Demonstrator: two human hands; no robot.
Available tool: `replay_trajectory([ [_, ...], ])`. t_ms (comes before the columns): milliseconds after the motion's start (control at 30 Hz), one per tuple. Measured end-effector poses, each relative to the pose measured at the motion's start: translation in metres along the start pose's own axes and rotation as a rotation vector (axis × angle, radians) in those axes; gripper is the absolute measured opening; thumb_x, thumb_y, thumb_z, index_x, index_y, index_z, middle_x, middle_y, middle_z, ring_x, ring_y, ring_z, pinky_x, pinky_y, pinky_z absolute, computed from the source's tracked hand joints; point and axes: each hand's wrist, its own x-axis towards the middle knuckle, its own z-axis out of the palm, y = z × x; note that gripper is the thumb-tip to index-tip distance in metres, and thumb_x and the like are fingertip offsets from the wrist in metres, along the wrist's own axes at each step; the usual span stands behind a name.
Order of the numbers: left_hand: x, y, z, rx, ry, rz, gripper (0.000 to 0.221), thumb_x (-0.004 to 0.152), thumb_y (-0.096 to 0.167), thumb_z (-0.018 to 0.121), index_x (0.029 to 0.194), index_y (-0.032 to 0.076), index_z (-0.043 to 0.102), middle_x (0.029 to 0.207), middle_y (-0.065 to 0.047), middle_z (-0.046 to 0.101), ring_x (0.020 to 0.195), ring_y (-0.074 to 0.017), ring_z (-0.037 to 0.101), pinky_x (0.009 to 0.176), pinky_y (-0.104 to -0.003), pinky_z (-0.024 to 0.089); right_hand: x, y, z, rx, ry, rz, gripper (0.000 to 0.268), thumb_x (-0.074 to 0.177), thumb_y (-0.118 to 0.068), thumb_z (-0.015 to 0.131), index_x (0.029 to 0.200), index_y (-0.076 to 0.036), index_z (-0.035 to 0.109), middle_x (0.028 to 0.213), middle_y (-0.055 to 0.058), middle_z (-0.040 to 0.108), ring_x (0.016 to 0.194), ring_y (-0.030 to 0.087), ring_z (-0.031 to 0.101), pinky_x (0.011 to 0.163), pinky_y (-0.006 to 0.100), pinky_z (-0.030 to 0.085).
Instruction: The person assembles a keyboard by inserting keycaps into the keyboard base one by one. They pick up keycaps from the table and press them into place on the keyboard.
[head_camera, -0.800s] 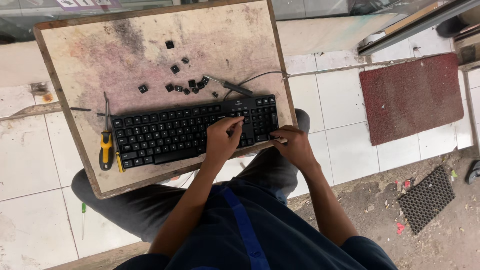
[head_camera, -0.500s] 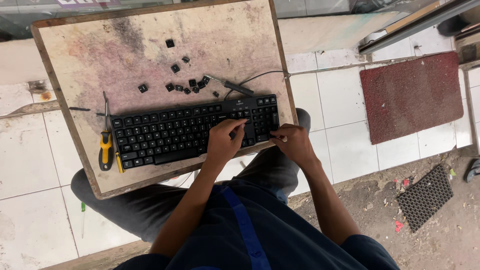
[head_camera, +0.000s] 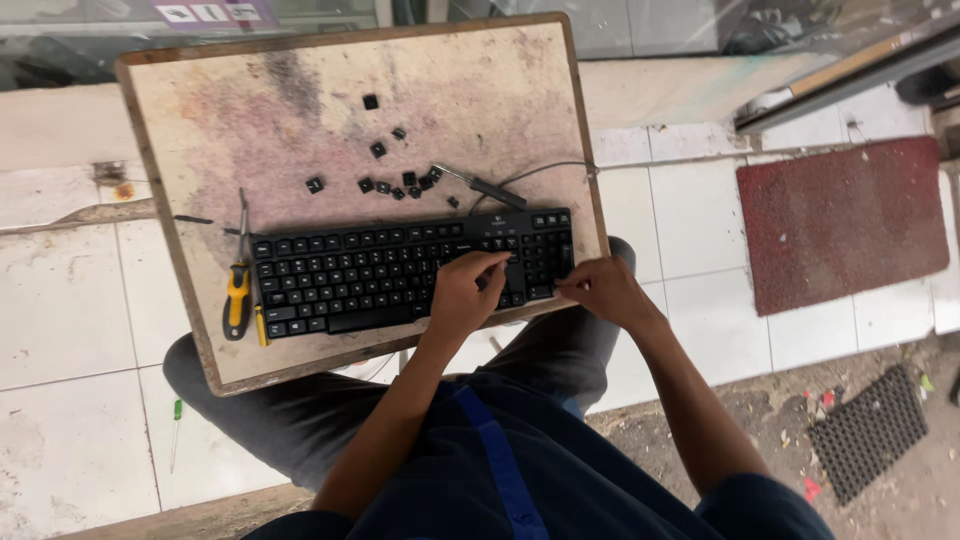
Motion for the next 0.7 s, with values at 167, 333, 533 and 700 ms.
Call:
replay_trajectory([
  [167,0.060,0.018,-0.042,0.194,0.088,0.065,0.015,0.095,0.004,0.074,0.107,0.008,0.083,0.088,-0.016,0.078,0.077,-0.0321,0.077,0.058,-0.037,0.065,-0.006,0.013,0.020,0.055,0.131,0.046,0.008,0.088,-0.014,0.089,0.095,-0.010,0.088,0.079,0.014,0.080,0.075,0.033,0.076,0.065,0.043,0.060],
  [333,0.129,0.006,-0.082,0.600,0.063,0.203,0.017,0.083,-0.001,0.085,0.100,0.002,0.084,0.088,-0.018,0.076,0.085,-0.0376,0.074,0.068,-0.042,0.064,-0.009,0.028,0.028,0.157,0.188,0.108,0.013,0.084,-0.020,0.094,0.095,-0.014,0.088,0.082,0.011,0.081,0.080,0.030,0.078,0.068,0.041,0.062],
  [533,0.154,-0.083,-0.064,0.849,-0.174,-0.092,0.023,0.090,0.010,0.084,0.112,0.008,0.083,0.099,-0.018,0.079,0.102,-0.0427,0.076,0.087,-0.055,0.068,-0.010,0.030,0.034,0.218,0.242,0.214,0.019,0.076,-0.027,0.098,0.092,-0.021,0.089,0.083,0.009,0.083,0.083,0.030,0.079,0.076,0.041,0.063],
  [700,0.158,-0.113,-0.060,0.944,-0.173,-0.087,0.021,0.079,0.019,0.084,0.099,0.026,0.081,0.090,-0.001,0.079,0.088,-0.0312,0.079,0.082,-0.046,0.067,-0.012,0.028,0.036,0.196,0.260,0.105,0.022,0.076,-0.024,0.097,0.095,-0.019,0.088,0.083,0.010,0.081,0.081,0.029,0.077,0.076,0.042,0.062],
])
